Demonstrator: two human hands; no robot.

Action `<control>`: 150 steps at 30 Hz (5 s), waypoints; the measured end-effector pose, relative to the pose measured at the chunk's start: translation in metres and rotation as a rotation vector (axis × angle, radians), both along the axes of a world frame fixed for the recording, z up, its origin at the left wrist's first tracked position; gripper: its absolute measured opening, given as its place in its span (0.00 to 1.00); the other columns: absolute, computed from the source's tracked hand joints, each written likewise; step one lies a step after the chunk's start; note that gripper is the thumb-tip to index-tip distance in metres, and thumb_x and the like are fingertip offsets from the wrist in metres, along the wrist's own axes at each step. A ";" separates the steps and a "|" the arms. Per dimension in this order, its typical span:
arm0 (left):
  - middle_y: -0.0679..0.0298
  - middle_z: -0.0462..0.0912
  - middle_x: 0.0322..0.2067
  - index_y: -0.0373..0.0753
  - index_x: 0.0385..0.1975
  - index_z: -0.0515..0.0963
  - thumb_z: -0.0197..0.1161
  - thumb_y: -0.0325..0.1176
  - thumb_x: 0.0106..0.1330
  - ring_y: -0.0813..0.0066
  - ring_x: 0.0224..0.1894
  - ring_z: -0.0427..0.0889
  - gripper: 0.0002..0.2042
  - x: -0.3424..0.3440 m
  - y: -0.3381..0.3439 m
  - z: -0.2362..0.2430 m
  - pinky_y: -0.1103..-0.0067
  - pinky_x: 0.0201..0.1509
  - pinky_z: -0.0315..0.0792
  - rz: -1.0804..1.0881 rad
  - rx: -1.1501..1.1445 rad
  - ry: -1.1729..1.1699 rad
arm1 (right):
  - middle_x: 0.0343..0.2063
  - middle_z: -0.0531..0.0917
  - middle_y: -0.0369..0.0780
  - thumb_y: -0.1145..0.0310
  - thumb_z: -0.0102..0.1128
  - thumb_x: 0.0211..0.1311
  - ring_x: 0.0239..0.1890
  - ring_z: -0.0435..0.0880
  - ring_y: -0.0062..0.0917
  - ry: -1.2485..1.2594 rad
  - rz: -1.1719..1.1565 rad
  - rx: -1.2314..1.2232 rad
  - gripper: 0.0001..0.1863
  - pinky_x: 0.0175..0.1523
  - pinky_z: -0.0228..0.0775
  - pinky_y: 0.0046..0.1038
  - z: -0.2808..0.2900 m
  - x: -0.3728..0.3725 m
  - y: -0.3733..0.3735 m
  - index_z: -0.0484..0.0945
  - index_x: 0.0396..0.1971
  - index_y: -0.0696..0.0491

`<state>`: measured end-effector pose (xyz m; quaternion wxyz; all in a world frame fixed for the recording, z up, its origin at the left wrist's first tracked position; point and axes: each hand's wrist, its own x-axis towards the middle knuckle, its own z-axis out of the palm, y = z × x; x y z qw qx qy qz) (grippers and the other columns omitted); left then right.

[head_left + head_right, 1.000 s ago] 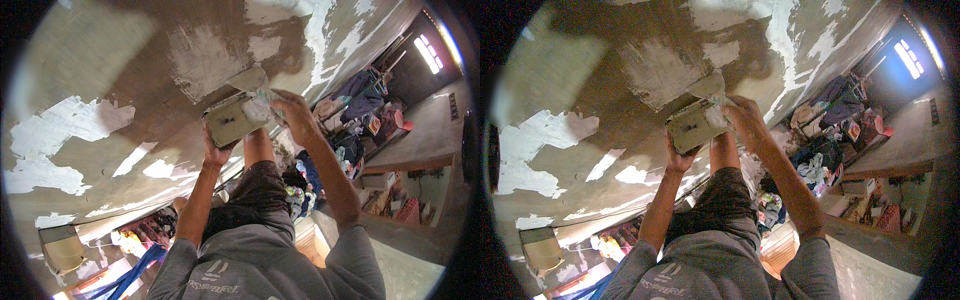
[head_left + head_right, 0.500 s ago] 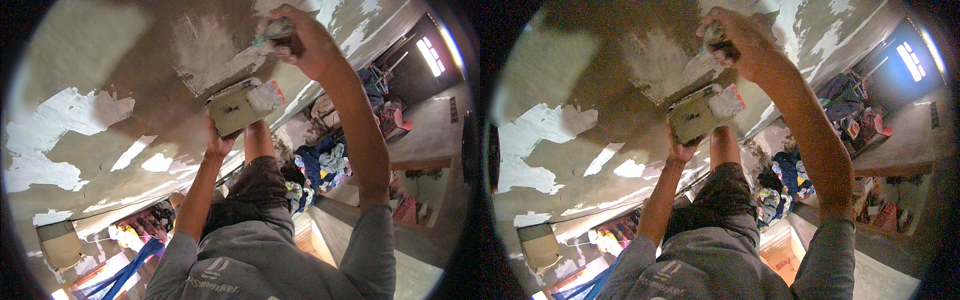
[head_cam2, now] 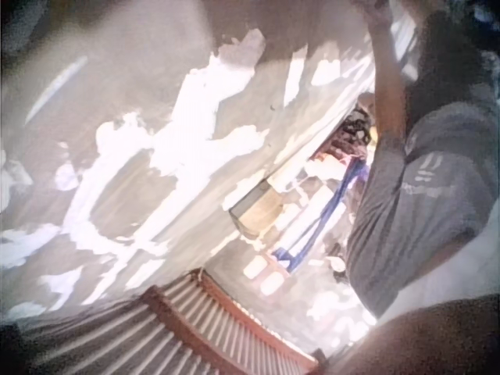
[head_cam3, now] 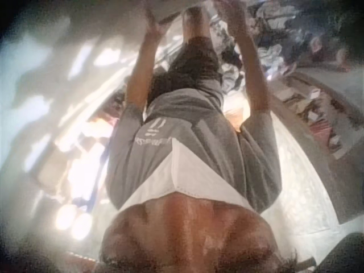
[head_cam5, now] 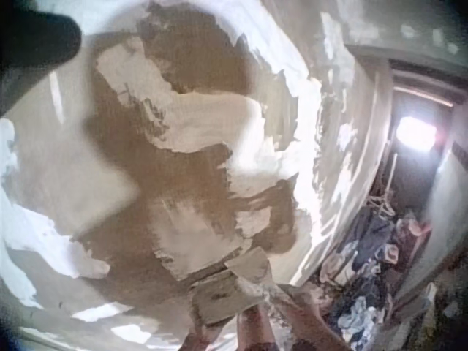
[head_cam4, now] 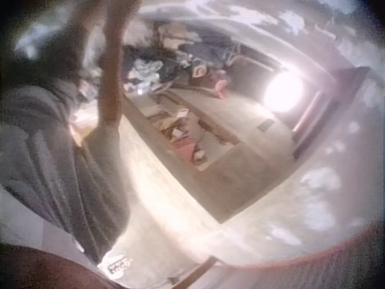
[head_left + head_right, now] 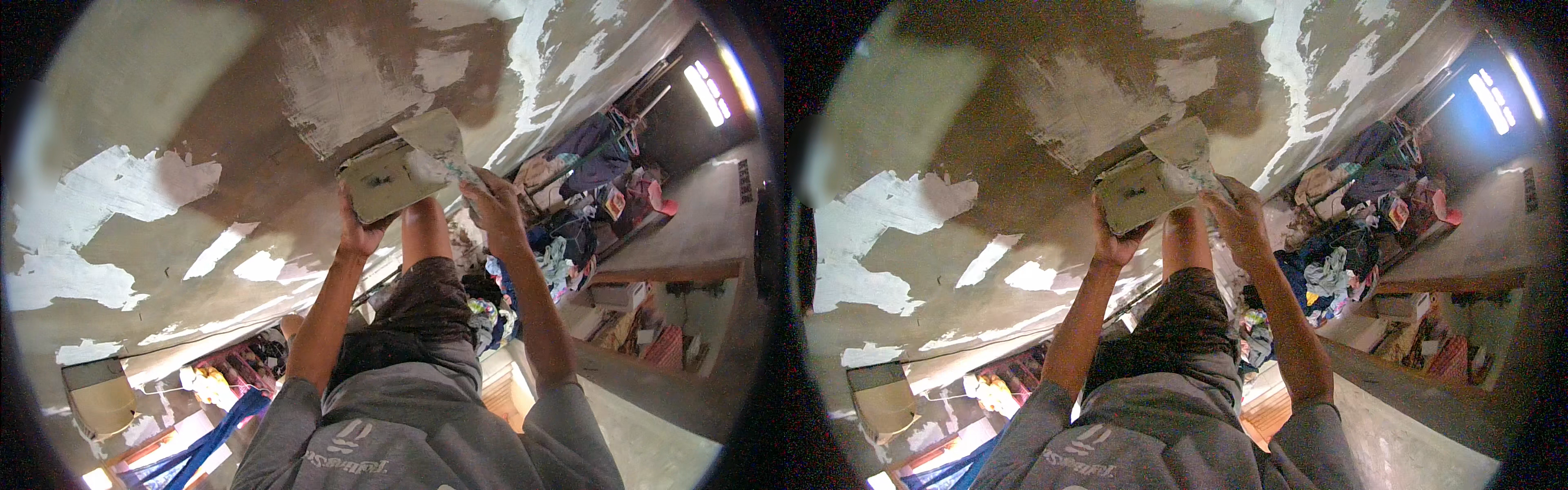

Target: The person applies white plaster to a wall using a trowel and a hawk, repeatedly loading the trowel and smoothing the material over the surface.

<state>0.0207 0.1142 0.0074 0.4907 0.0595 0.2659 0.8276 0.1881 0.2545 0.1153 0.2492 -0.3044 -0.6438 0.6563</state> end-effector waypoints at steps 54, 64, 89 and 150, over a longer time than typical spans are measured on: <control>0.62 0.68 0.55 0.51 0.58 0.62 0.50 0.67 0.55 0.60 0.55 0.70 0.35 0.004 -0.013 0.019 0.60 0.51 0.72 0.019 0.028 0.003 | 0.27 0.78 0.34 0.66 0.57 0.55 0.26 0.71 0.14 0.109 0.027 0.027 0.17 0.29 0.63 0.18 0.107 -0.005 -0.034 0.77 0.42 0.59; 0.61 0.69 0.54 0.49 0.58 0.62 0.44 0.66 0.59 0.60 0.55 0.70 0.34 0.011 -0.024 0.008 0.60 0.52 0.70 0.039 -0.048 -0.039 | 0.28 0.75 0.33 0.69 0.57 0.55 0.27 0.70 0.13 -0.001 0.121 -0.046 0.19 0.28 0.61 0.17 0.002 -0.021 -0.037 0.75 0.45 0.63; 0.63 0.67 0.56 0.51 0.59 0.61 0.48 0.67 0.56 0.61 0.57 0.68 0.35 0.008 -0.026 0.009 0.60 0.52 0.72 0.025 0.047 0.016 | 0.25 0.78 0.33 0.68 0.57 0.54 0.26 0.73 0.14 0.049 0.079 0.073 0.13 0.29 0.66 0.18 0.139 -0.036 -0.055 0.77 0.36 0.60; 0.61 0.71 0.52 0.48 0.57 0.63 0.46 0.66 0.58 0.62 0.53 0.72 0.34 -0.013 -0.055 0.022 0.62 0.47 0.75 0.095 0.046 0.012 | 0.27 0.76 0.32 0.66 0.57 0.56 0.25 0.71 0.13 0.289 0.058 0.495 0.15 0.27 0.62 0.14 0.172 -0.031 -0.084 0.76 0.41 0.57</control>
